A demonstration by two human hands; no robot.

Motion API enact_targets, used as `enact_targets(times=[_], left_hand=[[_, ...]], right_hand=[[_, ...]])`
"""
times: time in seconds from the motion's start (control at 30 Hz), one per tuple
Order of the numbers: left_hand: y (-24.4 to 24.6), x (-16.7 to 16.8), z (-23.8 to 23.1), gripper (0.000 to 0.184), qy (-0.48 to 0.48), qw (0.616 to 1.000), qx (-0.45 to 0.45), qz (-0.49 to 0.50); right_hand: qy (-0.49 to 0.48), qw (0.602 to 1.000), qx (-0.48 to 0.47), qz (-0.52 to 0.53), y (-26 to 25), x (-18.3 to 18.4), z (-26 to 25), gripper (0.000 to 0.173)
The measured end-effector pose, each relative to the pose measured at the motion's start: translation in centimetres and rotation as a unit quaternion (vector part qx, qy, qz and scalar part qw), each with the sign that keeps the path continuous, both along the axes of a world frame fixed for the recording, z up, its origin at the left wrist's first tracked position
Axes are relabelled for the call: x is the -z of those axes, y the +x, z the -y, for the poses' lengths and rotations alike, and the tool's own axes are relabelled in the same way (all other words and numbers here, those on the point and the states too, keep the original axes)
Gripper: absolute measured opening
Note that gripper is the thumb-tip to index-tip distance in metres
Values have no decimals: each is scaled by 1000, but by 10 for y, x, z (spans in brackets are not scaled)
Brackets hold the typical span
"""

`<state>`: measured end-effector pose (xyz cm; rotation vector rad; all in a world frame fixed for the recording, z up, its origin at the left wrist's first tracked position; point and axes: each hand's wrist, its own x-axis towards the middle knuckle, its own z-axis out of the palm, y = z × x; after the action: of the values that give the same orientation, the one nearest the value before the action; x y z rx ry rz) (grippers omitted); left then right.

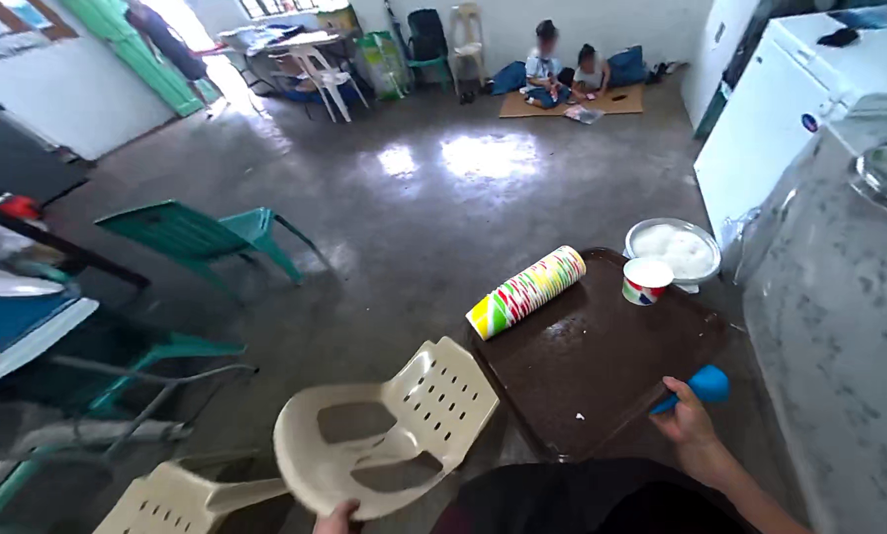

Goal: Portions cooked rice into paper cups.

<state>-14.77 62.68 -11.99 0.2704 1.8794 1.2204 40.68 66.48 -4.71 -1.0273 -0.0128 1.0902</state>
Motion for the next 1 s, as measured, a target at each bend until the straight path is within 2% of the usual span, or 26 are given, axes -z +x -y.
enact_targets(times=[0.17, 0.3, 0.47, 0.63, 0.8, 0.9, 1.0], left_hand=[[109, -24, -195, 69, -35, 993, 111, -32], [200, -40, -334, 83, -31, 966, 203, -158], [283, -20, -502, 67, 13, 916, 290, -277], [371, -41, -657, 58, -26, 844, 405, -349], [440, -42, -762, 53, -7, 773, 480, -414], [477, -46, -792, 53, -33, 737, 478, -478], [502, -41, -802, 68, -58, 689, 441, -572]], right_hand=[[-7, 997, -37, 65, 97, 1, -92, 19], [10, 994, -45, 99, 150, 22, -158, 22], [-21, 997, -44, 67, 213, 64, -217, 20], [-61, 997, -32, 37, 282, 107, -283, 21], [-100, 993, -53, 25, 339, 159, -356, 23], [-106, 991, -77, 8, 364, 198, -401, 22], [-110, 986, -125, -7, 382, 242, -450, 22]])
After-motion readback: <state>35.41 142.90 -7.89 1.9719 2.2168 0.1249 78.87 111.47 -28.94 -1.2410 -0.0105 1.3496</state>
